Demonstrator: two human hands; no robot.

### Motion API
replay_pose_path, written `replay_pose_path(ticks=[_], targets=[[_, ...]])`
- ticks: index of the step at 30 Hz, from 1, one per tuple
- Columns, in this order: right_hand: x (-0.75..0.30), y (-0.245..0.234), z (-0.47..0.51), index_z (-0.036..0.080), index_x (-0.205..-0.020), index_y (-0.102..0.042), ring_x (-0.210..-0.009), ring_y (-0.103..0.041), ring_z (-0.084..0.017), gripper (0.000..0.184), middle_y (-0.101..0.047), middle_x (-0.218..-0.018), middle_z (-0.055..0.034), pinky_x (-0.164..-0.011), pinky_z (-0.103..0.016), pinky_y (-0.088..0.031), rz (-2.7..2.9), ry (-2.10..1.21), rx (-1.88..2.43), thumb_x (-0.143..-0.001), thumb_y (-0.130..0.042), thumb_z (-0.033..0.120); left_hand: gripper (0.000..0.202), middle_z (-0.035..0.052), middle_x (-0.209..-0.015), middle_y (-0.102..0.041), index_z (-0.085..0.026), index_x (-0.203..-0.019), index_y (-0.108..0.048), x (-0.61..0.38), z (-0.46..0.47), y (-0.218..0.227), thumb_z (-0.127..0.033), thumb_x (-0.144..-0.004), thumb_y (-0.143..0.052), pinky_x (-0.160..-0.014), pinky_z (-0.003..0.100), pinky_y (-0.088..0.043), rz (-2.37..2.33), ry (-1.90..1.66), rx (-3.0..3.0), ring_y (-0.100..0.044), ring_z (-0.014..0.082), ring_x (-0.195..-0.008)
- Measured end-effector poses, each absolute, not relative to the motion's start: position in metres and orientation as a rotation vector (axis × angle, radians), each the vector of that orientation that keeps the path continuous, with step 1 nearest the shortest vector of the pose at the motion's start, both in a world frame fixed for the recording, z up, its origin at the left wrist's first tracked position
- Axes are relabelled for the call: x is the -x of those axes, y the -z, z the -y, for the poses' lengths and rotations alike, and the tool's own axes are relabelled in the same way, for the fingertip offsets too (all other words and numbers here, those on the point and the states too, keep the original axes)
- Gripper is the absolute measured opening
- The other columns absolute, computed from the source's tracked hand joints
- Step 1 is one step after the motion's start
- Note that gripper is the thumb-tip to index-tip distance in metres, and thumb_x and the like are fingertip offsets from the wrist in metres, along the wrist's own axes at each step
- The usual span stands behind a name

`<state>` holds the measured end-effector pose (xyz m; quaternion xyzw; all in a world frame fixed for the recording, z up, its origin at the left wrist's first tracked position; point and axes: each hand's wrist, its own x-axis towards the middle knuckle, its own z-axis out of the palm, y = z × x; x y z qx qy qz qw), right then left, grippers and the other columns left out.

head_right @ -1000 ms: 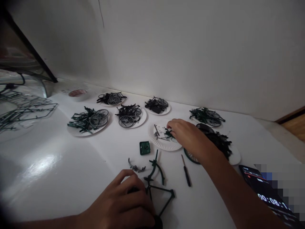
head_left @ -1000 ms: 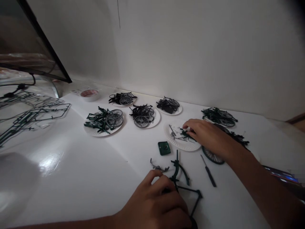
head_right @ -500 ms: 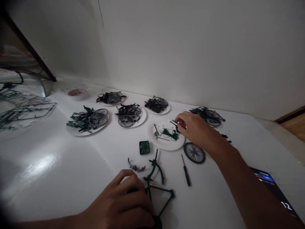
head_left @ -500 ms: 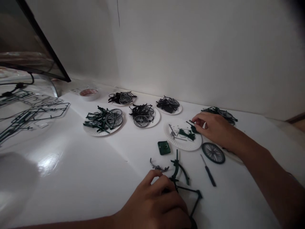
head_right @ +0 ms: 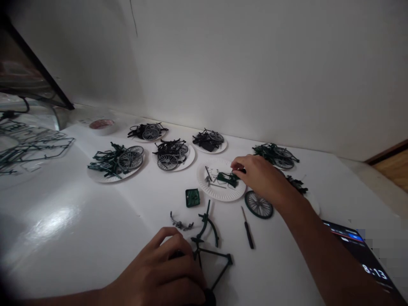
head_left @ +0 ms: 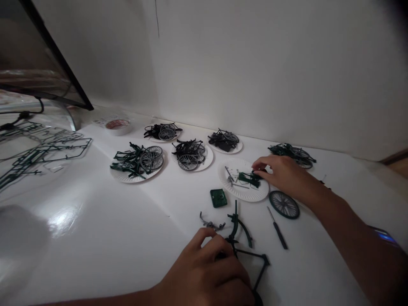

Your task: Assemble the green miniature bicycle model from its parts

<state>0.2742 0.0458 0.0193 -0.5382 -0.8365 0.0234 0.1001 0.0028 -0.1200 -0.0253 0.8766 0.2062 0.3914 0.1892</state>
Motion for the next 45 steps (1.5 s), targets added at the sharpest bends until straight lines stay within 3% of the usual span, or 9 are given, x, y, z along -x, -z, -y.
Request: replay_pose_path(ticks=[5,45], targets=[[-0.277,-0.007,-0.051,0.017,-0.106,-0.069,-0.102,-0.068,-0.019,0.017,-0.071,-0.112,-0.0056,-0.093,-0.043,-0.055,2.559,-0.049,1.515,-0.098,-0.064,0.031,0.027,0.0018,-0.095,-0.075,-0.016,-0.094,-0.069,-0.003,0.121,0.025,-0.03,-0.107,-0.05,-0.092,0.037,-0.036,-0.602,-1.077,-2.466,-0.057,0.0191,-0.092],[-0.273,-0.009,-0.047,0.017,-0.101,-0.069,-0.089,-0.067,-0.017,0.016,-0.07,-0.098,-0.0035,-0.083,-0.038,-0.056,2.552,0.037,1.57,-0.099,-0.061,0.031,0.014,-0.0015,-0.095,-0.075,-0.017,-0.095,-0.068,-0.002,0.121,0.026,-0.026,-0.102,-0.061,-0.091,0.034,-0.036,-0.599,-1.081,-2.464,-0.058,0.017,-0.094]])
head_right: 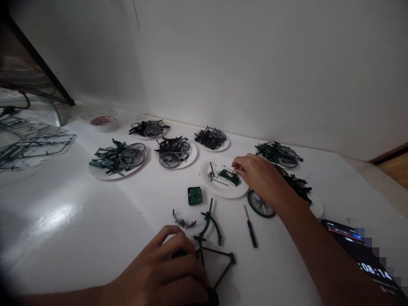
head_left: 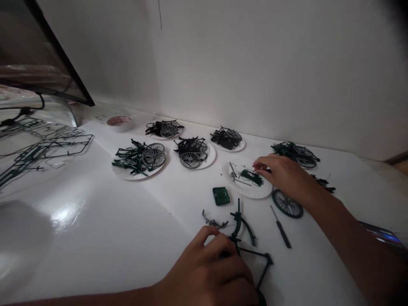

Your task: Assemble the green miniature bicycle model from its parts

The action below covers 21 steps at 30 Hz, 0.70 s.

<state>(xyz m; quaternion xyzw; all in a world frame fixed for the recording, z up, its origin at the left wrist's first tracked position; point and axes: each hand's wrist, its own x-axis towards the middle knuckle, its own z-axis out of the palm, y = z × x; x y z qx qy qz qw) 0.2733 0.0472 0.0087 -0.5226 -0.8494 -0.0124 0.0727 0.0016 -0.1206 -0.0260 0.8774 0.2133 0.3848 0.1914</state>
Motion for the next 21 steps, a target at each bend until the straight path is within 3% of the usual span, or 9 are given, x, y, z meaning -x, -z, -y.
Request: replay_pose_path(ticks=[10,16,21], targets=[[-0.2682,-0.0106,-0.045,0.017,-0.095,-0.067,-0.083,-0.066,-0.015,0.019,-0.069,-0.093,-0.002,-0.077,-0.034,-0.056,2.555,0.023,1.564,-0.098,-0.062,0.035,0.008,-0.0026,-0.096,-0.076,-0.019,-0.095,-0.068,-0.0013,0.1206,0.0263,-0.026,-0.098,-0.067,-0.092,0.034,-0.037,-0.617,-1.035,-2.49,-0.059,0.0164,-0.095],[-0.2672,-0.0107,-0.0477,0.018,-0.087,-0.064,-0.075,-0.063,-0.014,0.018,-0.067,-0.083,0.0,-0.072,-0.032,-0.054,2.537,0.01,1.515,-0.097,-0.062,0.032,0.018,0.0006,-0.095,-0.075,-0.016,-0.096,-0.068,-0.0007,0.1198,0.0269,-0.028,-0.104,-0.055,-0.09,0.035,-0.037,-0.584,-1.081,-2.472,-0.058,0.0177,-0.093],[-0.2649,-0.0175,-0.0454,0.024,-0.082,-0.061,-0.076,-0.066,-0.02,0.01,-0.072,-0.088,-0.0059,-0.071,-0.035,-0.051,2.419,0.06,1.458,-0.09,-0.055,0.023,0.014,-0.0001,-0.092,-0.075,-0.017,-0.095,-0.068,-0.001,0.1201,0.0274,-0.027,-0.101,-0.061,-0.09,0.035,-0.037,-0.609,-1.057,-2.503,-0.058,0.0176,-0.094]])
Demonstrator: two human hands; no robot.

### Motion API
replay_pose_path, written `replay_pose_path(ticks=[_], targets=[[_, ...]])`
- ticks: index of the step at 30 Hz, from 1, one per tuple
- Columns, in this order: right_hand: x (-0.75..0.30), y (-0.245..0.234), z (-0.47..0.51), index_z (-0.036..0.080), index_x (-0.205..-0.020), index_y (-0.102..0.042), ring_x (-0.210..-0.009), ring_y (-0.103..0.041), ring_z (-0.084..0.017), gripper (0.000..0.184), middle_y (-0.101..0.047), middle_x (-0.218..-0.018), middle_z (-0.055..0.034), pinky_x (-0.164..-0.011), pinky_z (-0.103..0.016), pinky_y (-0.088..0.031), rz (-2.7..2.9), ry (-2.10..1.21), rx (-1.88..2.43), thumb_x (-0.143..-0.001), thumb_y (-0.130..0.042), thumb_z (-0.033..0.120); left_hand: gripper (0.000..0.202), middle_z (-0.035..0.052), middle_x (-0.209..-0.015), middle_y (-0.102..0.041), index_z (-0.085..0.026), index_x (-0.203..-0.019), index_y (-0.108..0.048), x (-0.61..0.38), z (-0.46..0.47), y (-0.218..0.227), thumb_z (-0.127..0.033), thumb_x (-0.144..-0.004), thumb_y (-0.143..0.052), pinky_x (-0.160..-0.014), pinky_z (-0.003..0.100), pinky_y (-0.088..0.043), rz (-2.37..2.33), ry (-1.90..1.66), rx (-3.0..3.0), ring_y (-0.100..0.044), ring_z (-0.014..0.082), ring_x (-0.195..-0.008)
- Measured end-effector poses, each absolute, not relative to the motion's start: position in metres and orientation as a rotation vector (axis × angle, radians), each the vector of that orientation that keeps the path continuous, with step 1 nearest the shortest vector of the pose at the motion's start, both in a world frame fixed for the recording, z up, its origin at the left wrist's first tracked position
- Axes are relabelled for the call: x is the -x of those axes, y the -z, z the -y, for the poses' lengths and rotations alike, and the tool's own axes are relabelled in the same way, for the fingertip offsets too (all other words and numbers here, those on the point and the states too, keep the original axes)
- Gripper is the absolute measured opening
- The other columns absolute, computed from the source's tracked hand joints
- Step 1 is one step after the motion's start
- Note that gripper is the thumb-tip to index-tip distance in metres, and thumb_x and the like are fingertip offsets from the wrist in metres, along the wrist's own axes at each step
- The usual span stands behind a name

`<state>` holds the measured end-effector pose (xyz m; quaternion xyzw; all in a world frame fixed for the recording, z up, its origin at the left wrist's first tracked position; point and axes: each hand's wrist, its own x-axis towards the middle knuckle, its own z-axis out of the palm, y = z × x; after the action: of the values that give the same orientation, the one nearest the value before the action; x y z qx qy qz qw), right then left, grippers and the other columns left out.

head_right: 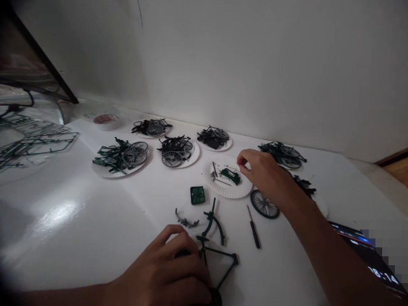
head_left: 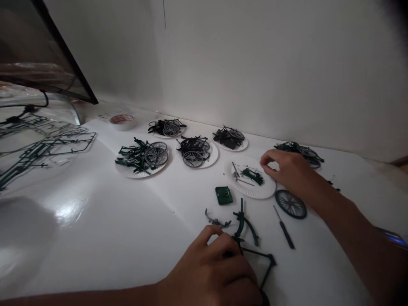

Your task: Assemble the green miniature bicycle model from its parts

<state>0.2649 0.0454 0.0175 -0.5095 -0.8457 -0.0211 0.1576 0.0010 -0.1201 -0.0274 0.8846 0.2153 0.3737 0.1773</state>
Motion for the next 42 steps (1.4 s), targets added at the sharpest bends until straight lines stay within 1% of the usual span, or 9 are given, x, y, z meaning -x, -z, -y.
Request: replay_pose_path(ticks=[7,14,18,21,24,28,33,36,42], targets=[[-0.243,-0.038,-0.028,0.028,-0.089,-0.063,-0.083,-0.069,-0.027,0.011,-0.072,-0.093,-0.007,-0.081,-0.042,-0.052,2.209,0.137,1.39,-0.094,-0.053,0.027,0.016,-0.0029,-0.091,-0.076,-0.019,-0.091,-0.07,-0.003,0.12,0.026,-0.031,-0.099,-0.065,-0.091,0.034,-0.036,-0.623,-1.039,-2.502,-0.058,0.0165,-0.093],[-0.221,-0.057,0.015,0.03,-0.098,-0.062,-0.085,-0.072,-0.027,0.005,-0.075,-0.096,-0.0036,-0.079,-0.041,-0.054,2.109,0.099,1.357,-0.094,-0.062,0.032,0.014,-0.0038,-0.096,-0.077,-0.02,-0.095,-0.072,-0.001,0.125,0.021,-0.033,-0.098,-0.067,-0.097,0.035,-0.036,-0.688,-0.929,-2.415,-0.059,0.0162,-0.097],[-0.218,-0.048,0.067,0.035,-0.102,-0.063,-0.087,-0.075,-0.024,0.011,-0.078,-0.097,0.0003,-0.079,-0.037,-0.057,2.129,-0.031,1.357,-0.092,-0.066,0.032,0.013,-0.0042,-0.097,-0.076,-0.02,-0.096,-0.073,0.002,0.127,0.015,-0.032,-0.097,-0.069,-0.099,0.034,-0.035,-0.69,-0.903,-2.37,-0.059,0.0152,-0.098],[-0.22,-0.034,0.108,0.039,-0.102,-0.064,-0.09,-0.075,-0.026,0.012,-0.077,-0.106,-0.0002,-0.082,-0.04,-0.06,2.068,-0.239,1.411,-0.092,-0.068,0.035,0.012,-0.0035,-0.099,-0.076,-0.02,-0.097,-0.074,0.003,0.127,0.014,-0.03,-0.097,-0.068,-0.099,0.034,-0.034,-0.682,-0.877,-2.354,-0.059,0.0154,-0.099],[-0.222,-0.023,0.136,0.039,-0.105,-0.062,-0.09,-0.076,-0.026,0.015,-0.077,-0.101,-0.0015,-0.081,-0.042,-0.063,1.969,-0.452,1.4,-0.092,-0.067,0.041,0.01,-0.0033,-0.097,-0.076,-0.02,-0.097,-0.074,0.003,0.128,0.014,-0.029,-0.097,-0.069,-0.097,0.034,-0.034,-0.702,-0.876,-2.324,-0.058,0.0161,-0.1],[-0.225,-0.023,0.153,0.033,-0.107,-0.063,-0.085,-0.077,-0.022,0.02,-0.078,-0.094,-0.001,-0.074,-0.033,-0.065,1.999,-0.592,1.435,-0.089,-0.07,0.039,0.01,-0.0034,-0.097,-0.075,-0.02,-0.097,-0.073,0.002,0.13,0.014,-0.03,-0.095,-0.071,-0.097,0.034,-0.034,-0.719,-0.878,-2.302,-0.057,0.0161,-0.099],[-0.232,-0.024,0.154,0.032,-0.107,-0.063,-0.076,-0.076,-0.014,0.021,-0.078,-0.087,0.0048,-0.068,-0.02,-0.062,2.085,-0.452,1.418,-0.088,-0.071,0.034,0.01,-0.0037,-0.103,-0.075,-0.02,-0.098,-0.073,0.002,0.13,0.012,-0.029,-0.098,-0.067,-0.099,0.035,-0.033,-0.675,-0.852,-2.346,-0.057,0.0157,-0.101],[-0.234,-0.021,0.152,0.031,-0.106,-0.063,-0.072,-0.076,-0.012,0.018,-0.077,-0.081,0.006,-0.068,-0.017,-0.061,2.101,-0.485,1.441,-0.09,-0.068,0.032,0.015,-0.004,-0.106,-0.075,-0.02,-0.101,-0.073,0.002,0.129,0.011,-0.03,-0.101,-0.062,-0.101,0.035,-0.032,-0.655,-0.841,-2.395,-0.057,0.0158,-0.104],[-0.233,-0.018,0.149,0.027,-0.106,-0.065,-0.073,-0.078,-0.015,0.018,-0.08,-0.085,0.0009,-0.068,-0.02,-0.062,2.128,-0.493,1.537,-0.094,-0.062,0.039,0.014,-0.0033,-0.104,-0.074,-0.018,-0.103,-0.073,0.003,0.13,0.013,-0.027,-0.102,-0.062,-0.102,0.035,-0.034,-0.667,-0.893,-2.435,-0.058,0.015,-0.102]])
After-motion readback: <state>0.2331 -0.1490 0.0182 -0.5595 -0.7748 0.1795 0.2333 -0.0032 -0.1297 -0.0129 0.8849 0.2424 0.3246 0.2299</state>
